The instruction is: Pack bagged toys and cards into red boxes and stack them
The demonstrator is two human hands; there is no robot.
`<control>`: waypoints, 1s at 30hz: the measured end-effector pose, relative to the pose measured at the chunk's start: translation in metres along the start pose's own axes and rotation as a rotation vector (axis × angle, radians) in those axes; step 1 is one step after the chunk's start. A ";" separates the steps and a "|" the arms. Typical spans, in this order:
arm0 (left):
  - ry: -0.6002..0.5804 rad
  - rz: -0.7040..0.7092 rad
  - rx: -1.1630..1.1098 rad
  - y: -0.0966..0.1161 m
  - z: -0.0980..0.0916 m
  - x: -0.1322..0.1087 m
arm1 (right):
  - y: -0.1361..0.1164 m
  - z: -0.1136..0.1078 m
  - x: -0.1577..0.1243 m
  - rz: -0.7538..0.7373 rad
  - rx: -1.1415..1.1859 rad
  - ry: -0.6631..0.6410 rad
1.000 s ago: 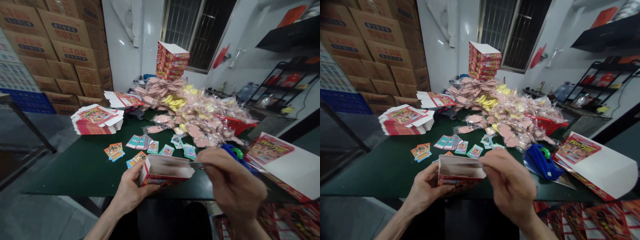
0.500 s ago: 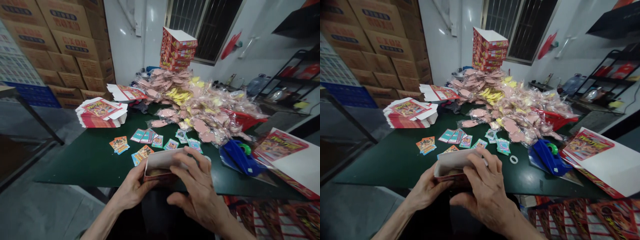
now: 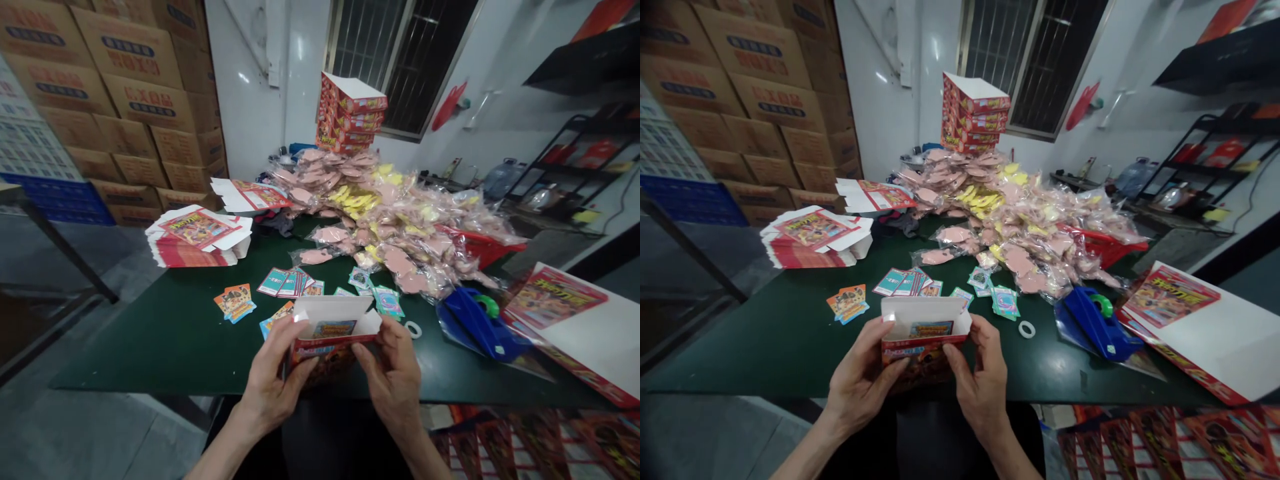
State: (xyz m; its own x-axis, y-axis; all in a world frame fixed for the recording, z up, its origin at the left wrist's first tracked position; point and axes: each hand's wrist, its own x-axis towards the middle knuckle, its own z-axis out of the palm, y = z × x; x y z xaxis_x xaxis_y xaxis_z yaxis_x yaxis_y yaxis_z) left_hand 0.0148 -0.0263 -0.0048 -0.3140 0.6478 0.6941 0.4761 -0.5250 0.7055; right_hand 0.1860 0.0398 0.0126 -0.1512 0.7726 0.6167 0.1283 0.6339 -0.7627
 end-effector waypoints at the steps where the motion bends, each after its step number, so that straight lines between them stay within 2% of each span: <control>1: -0.012 0.008 0.009 0.002 -0.001 0.005 | 0.003 0.003 0.000 -0.042 0.000 0.011; 5: 0.048 0.025 -0.030 0.019 -0.004 0.029 | 0.005 0.007 0.005 -0.280 -0.103 -0.038; 8: 0.074 -0.075 -0.082 0.026 -0.001 0.037 | -0.002 0.003 0.009 -0.346 -0.125 -0.105; 11: 0.092 -0.275 -0.372 0.028 0.004 0.036 | -0.013 -0.002 0.011 -0.281 -0.103 -0.105; 14: 0.051 -0.429 -0.660 0.033 0.004 0.035 | -0.020 -0.005 0.012 -0.097 0.038 -0.075; 16: -0.023 -0.475 -0.679 0.036 0.001 0.035 | -0.020 -0.007 0.013 0.070 0.233 -0.095; 19: -0.155 -0.435 -0.570 0.040 -0.006 0.037 | -0.017 -0.011 0.019 0.242 0.468 -0.243; 21: -0.210 -0.358 -0.509 0.041 -0.009 0.038 | -0.016 -0.014 0.024 0.250 0.501 -0.312; 24: -0.224 -0.271 -0.503 0.040 -0.009 0.038 | -0.019 -0.019 0.029 0.147 0.437 -0.314; 27: -0.182 -0.292 -0.542 0.040 -0.009 0.038 | -0.026 -0.027 0.028 0.065 0.294 -0.337; 30: -0.219 -0.348 -0.612 0.042 -0.013 0.038 | -0.030 -0.034 0.025 0.024 0.237 -0.404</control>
State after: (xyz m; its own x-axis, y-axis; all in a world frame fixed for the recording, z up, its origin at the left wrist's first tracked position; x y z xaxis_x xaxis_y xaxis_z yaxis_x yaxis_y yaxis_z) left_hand 0.0122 -0.0305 0.0533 -0.1620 0.8946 0.4164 -0.1850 -0.4420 0.8777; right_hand 0.2116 0.0410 0.0574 -0.5266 0.6808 0.5091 -0.0836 0.5545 -0.8280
